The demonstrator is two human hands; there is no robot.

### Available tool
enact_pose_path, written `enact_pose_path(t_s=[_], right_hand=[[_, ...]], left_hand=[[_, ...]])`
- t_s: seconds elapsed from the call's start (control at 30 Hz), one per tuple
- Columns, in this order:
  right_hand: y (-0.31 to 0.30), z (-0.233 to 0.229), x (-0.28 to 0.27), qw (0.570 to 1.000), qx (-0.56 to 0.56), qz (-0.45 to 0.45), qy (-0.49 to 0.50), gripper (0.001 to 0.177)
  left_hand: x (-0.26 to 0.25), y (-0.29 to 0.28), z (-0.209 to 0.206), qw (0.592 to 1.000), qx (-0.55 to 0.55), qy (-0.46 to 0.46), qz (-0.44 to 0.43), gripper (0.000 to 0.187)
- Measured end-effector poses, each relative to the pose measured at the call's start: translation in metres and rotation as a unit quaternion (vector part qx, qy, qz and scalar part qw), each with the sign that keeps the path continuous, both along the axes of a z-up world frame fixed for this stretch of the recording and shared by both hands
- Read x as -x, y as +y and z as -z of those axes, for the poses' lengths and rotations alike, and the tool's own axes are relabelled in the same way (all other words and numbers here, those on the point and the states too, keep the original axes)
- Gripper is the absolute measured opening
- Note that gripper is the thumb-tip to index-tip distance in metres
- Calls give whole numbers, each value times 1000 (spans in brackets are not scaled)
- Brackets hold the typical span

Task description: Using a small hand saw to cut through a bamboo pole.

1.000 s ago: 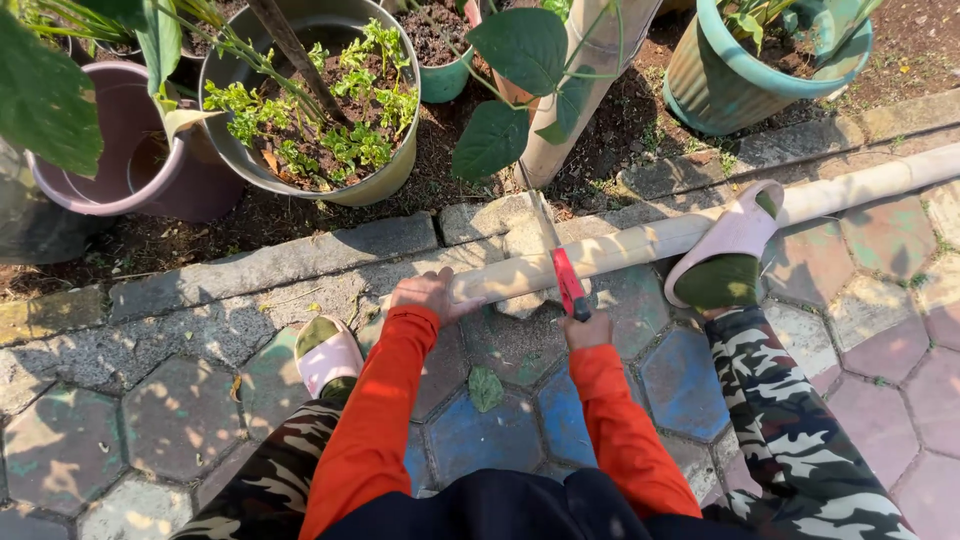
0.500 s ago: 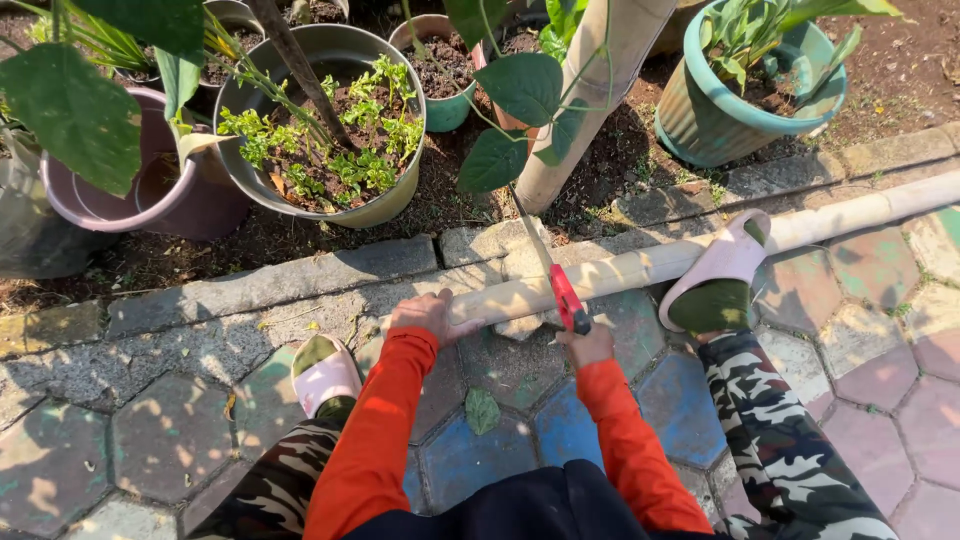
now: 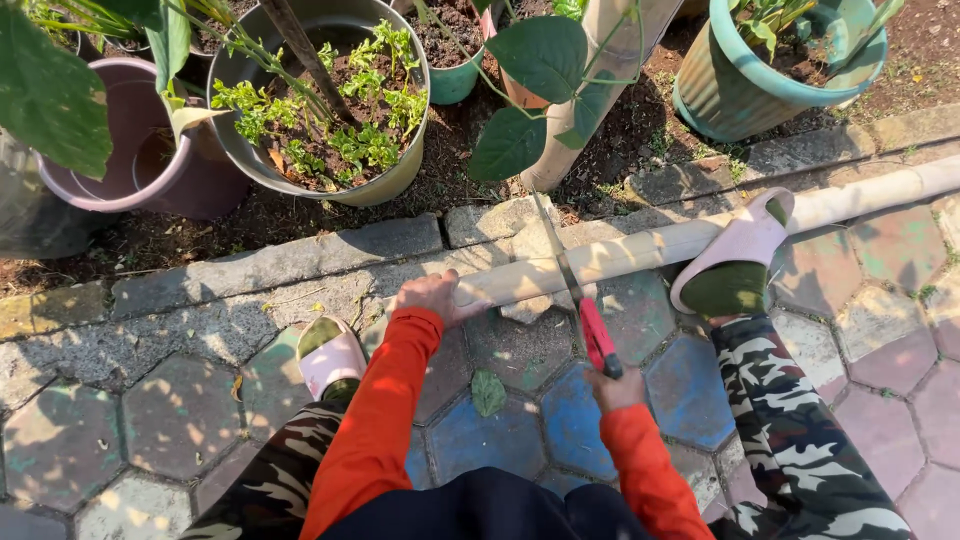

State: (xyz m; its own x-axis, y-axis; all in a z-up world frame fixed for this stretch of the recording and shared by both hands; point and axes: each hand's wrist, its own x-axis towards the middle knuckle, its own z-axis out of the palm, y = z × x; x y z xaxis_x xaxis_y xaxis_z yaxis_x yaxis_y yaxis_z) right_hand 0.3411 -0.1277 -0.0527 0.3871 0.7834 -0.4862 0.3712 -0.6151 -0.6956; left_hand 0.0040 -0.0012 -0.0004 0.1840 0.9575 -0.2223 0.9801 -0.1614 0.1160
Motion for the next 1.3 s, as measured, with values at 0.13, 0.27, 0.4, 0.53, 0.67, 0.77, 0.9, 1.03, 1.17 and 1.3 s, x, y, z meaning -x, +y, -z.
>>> enact_pose_path(t_s=[0.13, 0.27, 0.4, 0.53, 0.67, 0.77, 0.9, 1.03, 1.17, 1.3], right_hand=[[6, 19, 14, 996, -65, 23, 53, 18], [60, 31, 33, 994, -52, 57, 82, 19], [-3, 75, -11, 996, -81, -24, -15, 19], [-24, 80, -9, 993, -116, -2, -14, 19], [46, 41, 28, 997, -70, 12, -16, 22], [71, 46, 7, 996, -81, 24, 38, 21], [-46, 57, -2, 983, -160, 21, 91, 11], [6, 85, 6, 979, -190, -2, 73, 22], [37, 74, 12, 995, -71, 31, 55, 24], [-57, 115, -17, 973, -228, -28, 10, 21]], left_hand=[[1, 4, -7, 998, 54, 10, 12, 94], [3, -2, 3, 1000, 21, -17, 10, 92], [-2, 3, 10, 1000, -1, -2, -4, 91], [4, 5, 11, 999, 13, -35, 5, 93], [2, 1, -2, 1000, 25, -12, -1, 91], [0, 31, -6, 998, 64, -24, -3, 96], [6, 9, 2, 995, 98, -24, 8, 100], [-2, 15, -17, 992, 122, 39, -7, 99], [7, 8, 9, 996, 89, -28, 8, 96], [4, 0, 8, 999, 19, 33, 15, 96]])
